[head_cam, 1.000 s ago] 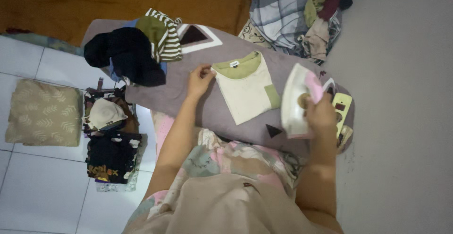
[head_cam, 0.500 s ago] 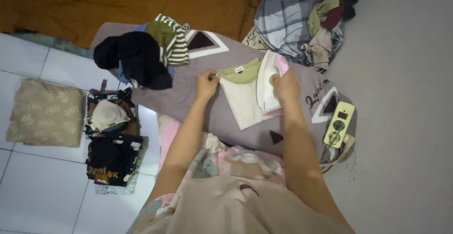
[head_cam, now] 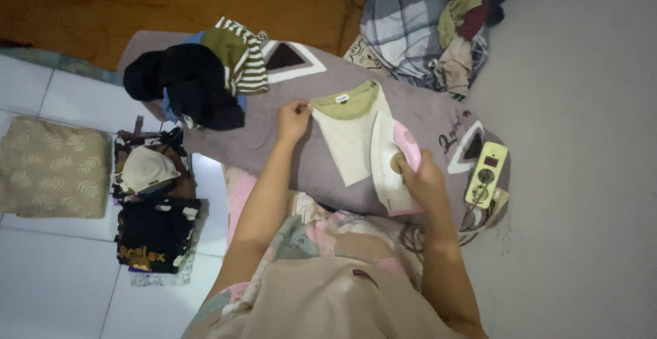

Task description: The person irons several pieces of clothing on a bed using a handheld iron. They smooth out a black t-shirt and a light-colored t-shirt, folding them after ironing.

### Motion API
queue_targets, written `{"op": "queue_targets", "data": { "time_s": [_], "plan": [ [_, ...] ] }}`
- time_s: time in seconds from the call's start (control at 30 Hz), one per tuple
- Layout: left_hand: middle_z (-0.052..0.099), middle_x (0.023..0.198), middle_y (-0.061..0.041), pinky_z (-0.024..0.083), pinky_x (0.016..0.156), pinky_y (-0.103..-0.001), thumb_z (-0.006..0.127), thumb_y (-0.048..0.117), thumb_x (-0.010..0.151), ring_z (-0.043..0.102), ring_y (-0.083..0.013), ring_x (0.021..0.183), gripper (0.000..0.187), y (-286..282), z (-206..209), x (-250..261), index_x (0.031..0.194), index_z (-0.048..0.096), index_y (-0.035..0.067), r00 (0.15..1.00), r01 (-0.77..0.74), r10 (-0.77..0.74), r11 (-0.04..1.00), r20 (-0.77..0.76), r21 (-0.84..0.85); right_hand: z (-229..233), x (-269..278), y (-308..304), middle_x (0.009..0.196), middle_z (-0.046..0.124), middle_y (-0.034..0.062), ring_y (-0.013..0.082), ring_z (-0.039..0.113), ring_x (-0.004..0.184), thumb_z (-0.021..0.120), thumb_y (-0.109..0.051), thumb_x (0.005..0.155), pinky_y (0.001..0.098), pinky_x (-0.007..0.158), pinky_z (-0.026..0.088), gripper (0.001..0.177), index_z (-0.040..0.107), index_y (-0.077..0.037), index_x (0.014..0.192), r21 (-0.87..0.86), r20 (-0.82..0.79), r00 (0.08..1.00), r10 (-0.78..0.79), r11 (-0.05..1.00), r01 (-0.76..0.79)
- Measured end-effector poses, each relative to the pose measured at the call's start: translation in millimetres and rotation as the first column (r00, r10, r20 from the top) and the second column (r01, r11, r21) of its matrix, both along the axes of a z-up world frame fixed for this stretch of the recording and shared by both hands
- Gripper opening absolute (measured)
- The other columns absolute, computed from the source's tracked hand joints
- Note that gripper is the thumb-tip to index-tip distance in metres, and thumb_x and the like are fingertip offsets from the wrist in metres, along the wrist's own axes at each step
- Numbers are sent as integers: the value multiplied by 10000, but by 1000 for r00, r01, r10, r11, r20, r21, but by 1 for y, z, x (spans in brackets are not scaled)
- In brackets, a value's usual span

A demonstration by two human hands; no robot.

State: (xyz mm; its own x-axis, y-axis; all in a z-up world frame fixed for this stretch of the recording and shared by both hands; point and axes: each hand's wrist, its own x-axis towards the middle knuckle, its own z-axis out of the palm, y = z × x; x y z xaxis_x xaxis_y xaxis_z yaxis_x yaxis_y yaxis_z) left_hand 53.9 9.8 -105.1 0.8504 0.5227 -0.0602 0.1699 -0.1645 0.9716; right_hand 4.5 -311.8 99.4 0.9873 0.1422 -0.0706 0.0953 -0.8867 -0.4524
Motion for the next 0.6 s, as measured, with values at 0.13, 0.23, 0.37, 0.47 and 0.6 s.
{"op": "queue_targets", "data": {
  "time_s": [0.13,0.23,0.37,0.47,0.6],
  "plan": [
    [787,897,-117,562,730,-321,728,147,901,735,-181,783,193,-6,-19,-9,1057,772,43,999,28,-27,998,26,-53,11,-17,22,894,704,246,449,703,829,717,-296,935,511,699,544,366,613,-38,1172,88,223,957,185,974,-209],
    [776,950,-111,564,750,-325,713,123,919,719,-196,825,252,-4,-24,-9,1152,747,33,987,-14,19,999,162,-34,-1,7,67,880,702,260,479,679,795,726,-344,951,553,688,521,398,597,-22,1146,-80,95,961,259,964,-252],
    [742,971,-75,515,695,-280,648,105,989,637,-140,771,189,10,-24,-21,1157,692,31,925,-204,290,924,245,-324,-5,51,106,868,709,275,479,687,805,709,-349,940,566,731,526,401,581,-19,1128,-189,-54,971,231,953,-237],
    [711,892,-50,466,559,-250,616,101,965,571,-93,627,150,16,-25,-28,1106,659,73,927,-146,340,716,159,-683,-3,59,108,876,712,268,471,693,821,731,-313,886,561,721,530,403,579,-8,1102,-181,-27,962,272,945,-273],
    [693,863,-32,487,583,-238,624,99,998,572,-77,646,85,20,-32,-25,1040,677,47,941,-127,271,837,202,-532,-1,34,99,914,712,269,477,689,857,723,-350,914,561,748,531,405,584,-32,1123,-140,-40,973,228,963,-231]
  ]
}}
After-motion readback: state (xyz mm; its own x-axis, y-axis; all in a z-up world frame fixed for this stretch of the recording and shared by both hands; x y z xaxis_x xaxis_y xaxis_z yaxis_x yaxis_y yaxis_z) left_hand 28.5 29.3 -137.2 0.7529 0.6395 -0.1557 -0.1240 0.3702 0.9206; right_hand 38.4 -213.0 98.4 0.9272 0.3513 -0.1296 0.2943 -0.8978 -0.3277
